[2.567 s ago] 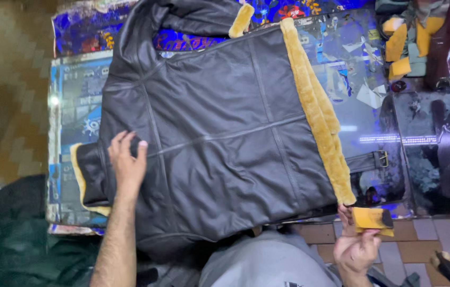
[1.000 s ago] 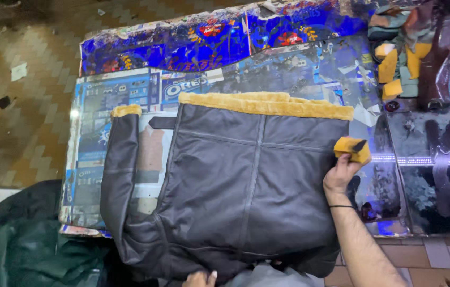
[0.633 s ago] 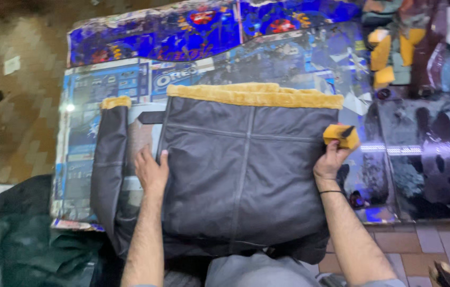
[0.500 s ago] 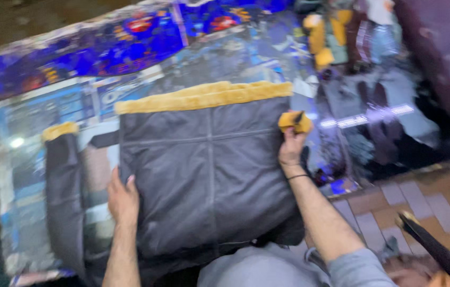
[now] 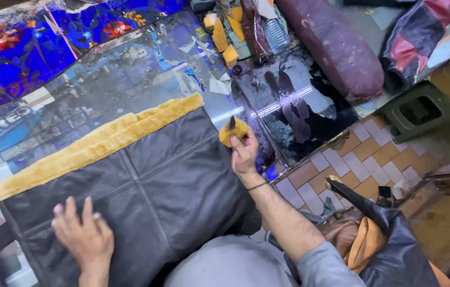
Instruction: The person uses a yellow sponge to wipe the surface of a dark leather jacket laid on a workbench. They repeatedly rub the sponge along the collar, shoulders, and sleeves, occasionally repositioning the jacket to access different areas.
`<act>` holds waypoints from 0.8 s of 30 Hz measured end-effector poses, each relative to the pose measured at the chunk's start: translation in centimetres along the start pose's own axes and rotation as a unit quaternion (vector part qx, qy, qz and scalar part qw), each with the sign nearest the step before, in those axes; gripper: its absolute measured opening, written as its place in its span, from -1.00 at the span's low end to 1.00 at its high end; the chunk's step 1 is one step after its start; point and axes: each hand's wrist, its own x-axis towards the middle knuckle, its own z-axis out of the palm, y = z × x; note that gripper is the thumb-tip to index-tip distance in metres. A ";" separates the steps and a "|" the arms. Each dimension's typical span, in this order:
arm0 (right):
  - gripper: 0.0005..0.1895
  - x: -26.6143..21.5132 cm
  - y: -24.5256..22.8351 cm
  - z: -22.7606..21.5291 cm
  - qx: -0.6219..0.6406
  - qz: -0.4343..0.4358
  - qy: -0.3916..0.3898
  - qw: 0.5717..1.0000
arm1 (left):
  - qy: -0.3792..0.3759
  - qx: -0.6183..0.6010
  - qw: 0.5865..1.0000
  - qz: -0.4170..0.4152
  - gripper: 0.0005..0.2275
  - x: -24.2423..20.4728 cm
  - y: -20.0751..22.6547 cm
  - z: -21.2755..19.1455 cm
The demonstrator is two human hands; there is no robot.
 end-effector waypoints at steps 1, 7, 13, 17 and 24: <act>-0.54 -0.3 -2.0 -1.5 -0.049 0.011 0.022 0.998 | -0.030 -0.039 0.998 0.031 -0.60 2.1 1.8 0.7; -0.49 1.9 -14.6 -12.1 -0.483 -0.029 0.099 0.869 | -0.081 -0.066 0.990 0.095 -0.48 11.9 6.2 3.8; -0.69 3.7 -16.5 -18.5 -0.750 -0.135 -0.085 0.642 | -0.089 -0.086 0.989 0.076 -0.46 12.2 6.3 3.6; -0.70 4.7 -16.4 -20.5 -0.798 -0.075 -0.135 0.582 | -0.090 -0.095 0.989 0.072 -0.46 12.1 6.3 3.9; -0.76 5.9 -16.8 -19.8 -0.711 -0.063 -0.224 0.664 | -0.088 -0.095 0.989 0.066 -0.46 11.7 6.1 3.8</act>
